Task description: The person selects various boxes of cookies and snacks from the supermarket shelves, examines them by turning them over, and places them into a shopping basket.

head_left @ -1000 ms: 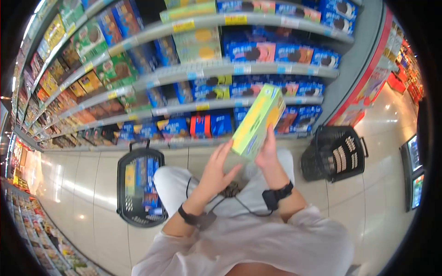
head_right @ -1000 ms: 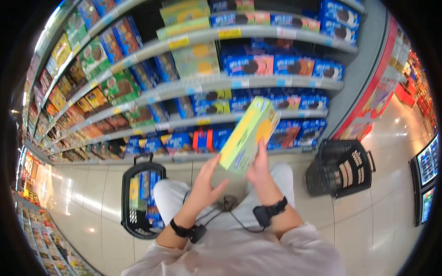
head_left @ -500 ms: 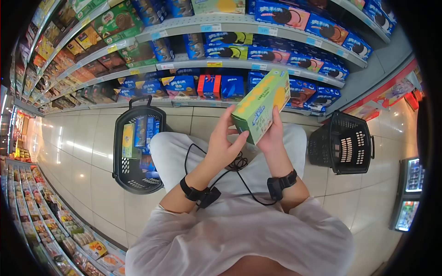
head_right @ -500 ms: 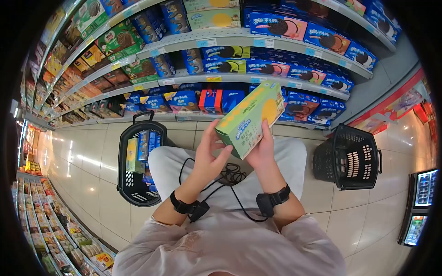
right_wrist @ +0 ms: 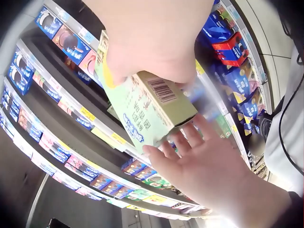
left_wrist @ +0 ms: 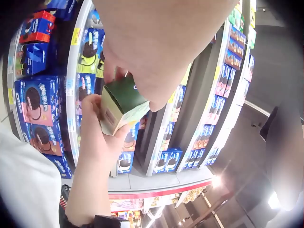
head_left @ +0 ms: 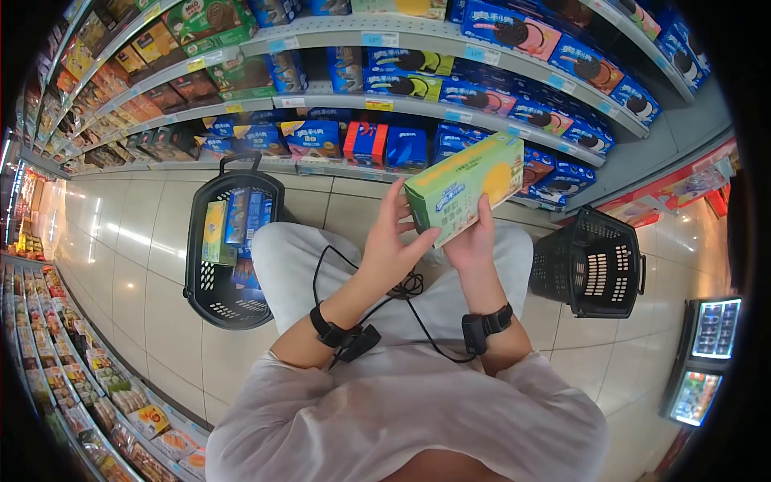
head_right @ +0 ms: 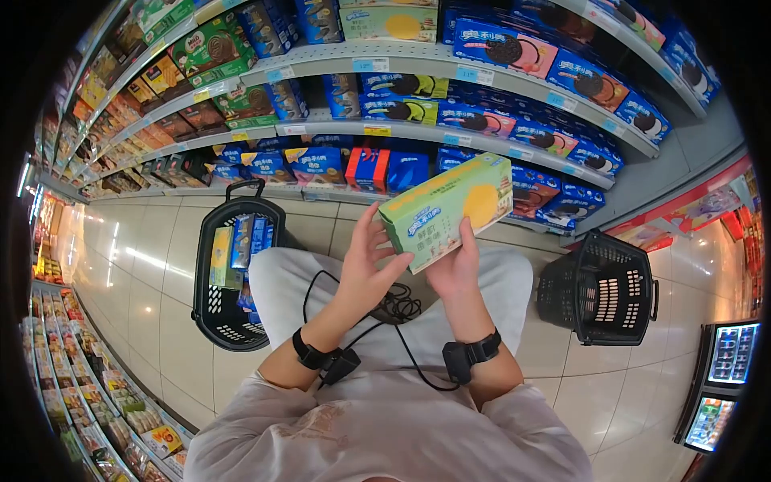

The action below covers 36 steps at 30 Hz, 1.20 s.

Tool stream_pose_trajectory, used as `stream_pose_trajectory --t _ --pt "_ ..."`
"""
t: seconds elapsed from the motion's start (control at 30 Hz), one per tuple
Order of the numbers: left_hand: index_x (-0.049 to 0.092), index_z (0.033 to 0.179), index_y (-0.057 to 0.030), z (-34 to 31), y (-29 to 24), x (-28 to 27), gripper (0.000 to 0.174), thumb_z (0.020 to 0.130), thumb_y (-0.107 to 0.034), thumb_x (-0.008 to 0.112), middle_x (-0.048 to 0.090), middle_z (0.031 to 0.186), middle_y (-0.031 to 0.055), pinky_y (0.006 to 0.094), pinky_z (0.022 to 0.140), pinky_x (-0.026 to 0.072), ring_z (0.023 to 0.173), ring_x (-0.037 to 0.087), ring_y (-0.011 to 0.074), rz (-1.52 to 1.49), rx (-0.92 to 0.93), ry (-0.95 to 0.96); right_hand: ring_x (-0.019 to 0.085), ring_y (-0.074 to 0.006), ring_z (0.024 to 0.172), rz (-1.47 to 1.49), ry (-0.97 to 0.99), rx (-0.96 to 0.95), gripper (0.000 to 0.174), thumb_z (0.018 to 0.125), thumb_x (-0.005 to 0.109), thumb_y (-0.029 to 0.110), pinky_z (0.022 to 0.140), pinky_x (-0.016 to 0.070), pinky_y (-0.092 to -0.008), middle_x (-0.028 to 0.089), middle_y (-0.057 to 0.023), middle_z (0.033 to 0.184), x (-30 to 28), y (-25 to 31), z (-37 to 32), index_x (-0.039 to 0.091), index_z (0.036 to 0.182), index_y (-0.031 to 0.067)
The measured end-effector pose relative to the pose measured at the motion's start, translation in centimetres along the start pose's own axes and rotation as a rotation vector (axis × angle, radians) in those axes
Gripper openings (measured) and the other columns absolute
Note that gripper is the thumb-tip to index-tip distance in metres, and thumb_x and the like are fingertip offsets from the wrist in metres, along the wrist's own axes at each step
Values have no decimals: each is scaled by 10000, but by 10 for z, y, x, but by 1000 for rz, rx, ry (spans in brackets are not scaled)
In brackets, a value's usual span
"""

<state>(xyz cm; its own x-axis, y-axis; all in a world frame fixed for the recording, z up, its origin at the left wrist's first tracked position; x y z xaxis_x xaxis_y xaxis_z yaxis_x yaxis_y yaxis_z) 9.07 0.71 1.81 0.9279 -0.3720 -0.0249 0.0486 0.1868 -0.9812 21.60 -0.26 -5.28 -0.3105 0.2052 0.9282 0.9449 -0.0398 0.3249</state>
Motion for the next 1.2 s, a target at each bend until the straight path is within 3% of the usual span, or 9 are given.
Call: stream_pose_trajectory --t 0.13,0.3,0.37,0.43,0.57,0.63,0.8,0.87,1.2 --pt "208 1398 -18 5 0 -5 795 759 -7 681 488 1219 170 320 853 481 1087 528 211 -16 -30 -40 401 -287 1253 16 49 9 559 936 385 457 1039 307 -461 428 -93 1360 -5 0 -1 350 1360 93" --pt "345 1279 6 9 -19 -23 636 740 0 684 537 1180 149 329 924 422 1092 526 206 65 53 -76 396 -280 1255 75 204 -86 617 907 414 507 1041 290 -473 421 -73 1371 17 42 0 346 1372 107" --pt "370 1248 4 10 -20 -26 598 738 2 682 539 1177 146 331 939 409 1097 524 206 103 52 -50 435 -257 1223 155 -3 -182 587 908 413 495 1020 327 -445 477 -66 1320 -29 60 4 398 1341 99" --pt "448 1175 -15 10 -29 -27 523 726 -70 709 560 1178 154 339 937 428 1069 566 254 187 119 -54 458 -246 1199 133 -6 -169 546 918 399 475 1005 351 -428 505 -67 1286 -37 64 10 434 1308 94" --pt "462 1156 -16 8 -30 -18 496 723 -55 702 563 1164 149 338 935 429 1068 565 252 235 164 0 530 -227 1110 63 -86 -76 459 943 367 422 956 415 -390 576 -62 1186 -75 52 19 510 1225 89" --pt "457 1137 3 11 -11 -23 474 724 -8 688 531 1173 121 335 956 410 1090 527 200 259 27 -28 549 -236 1082 90 -156 -108 446 944 373 414 946 428 -395 585 -66 1170 -107 45 27 510 1223 94" --pt "498 1053 -16 13 -7 -31 396 712 -31 700 540 1020 96 318 833 457 958 539 196 496 101 -91 553 -223 1084 75 -108 -15 453 945 383 422 936 436 -384 577 -61 1205 -114 27 29 520 1226 94" --pt "499 1027 -17 12 17 -40 387 705 -41 713 507 953 74 297 776 455 884 514 171 444 -25 -112 553 -222 1086 88 -113 -15 457 943 385 428 933 439 -386 577 -58 1207 -115 24 27 521 1226 96" --pt "501 996 -14 14 37 -28 387 697 -69 740 539 833 46 263 707 445 744 496 127 454 -122 -89 555 -214 1073 87 -201 47 476 933 400 463 923 440 -380 582 -43 1195 -122 27 18 527 1218 104"
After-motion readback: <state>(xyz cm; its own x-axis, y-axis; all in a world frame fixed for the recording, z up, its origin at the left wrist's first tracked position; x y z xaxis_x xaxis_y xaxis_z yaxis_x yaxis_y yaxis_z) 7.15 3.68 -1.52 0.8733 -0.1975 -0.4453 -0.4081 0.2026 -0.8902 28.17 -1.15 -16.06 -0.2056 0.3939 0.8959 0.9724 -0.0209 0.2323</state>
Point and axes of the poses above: each hand's wrist, its own z-axis towards the middle knuckle, its own x-axis out of the palm, y = z × x, the point moved 10 cm from there along z, towards the middle knuckle
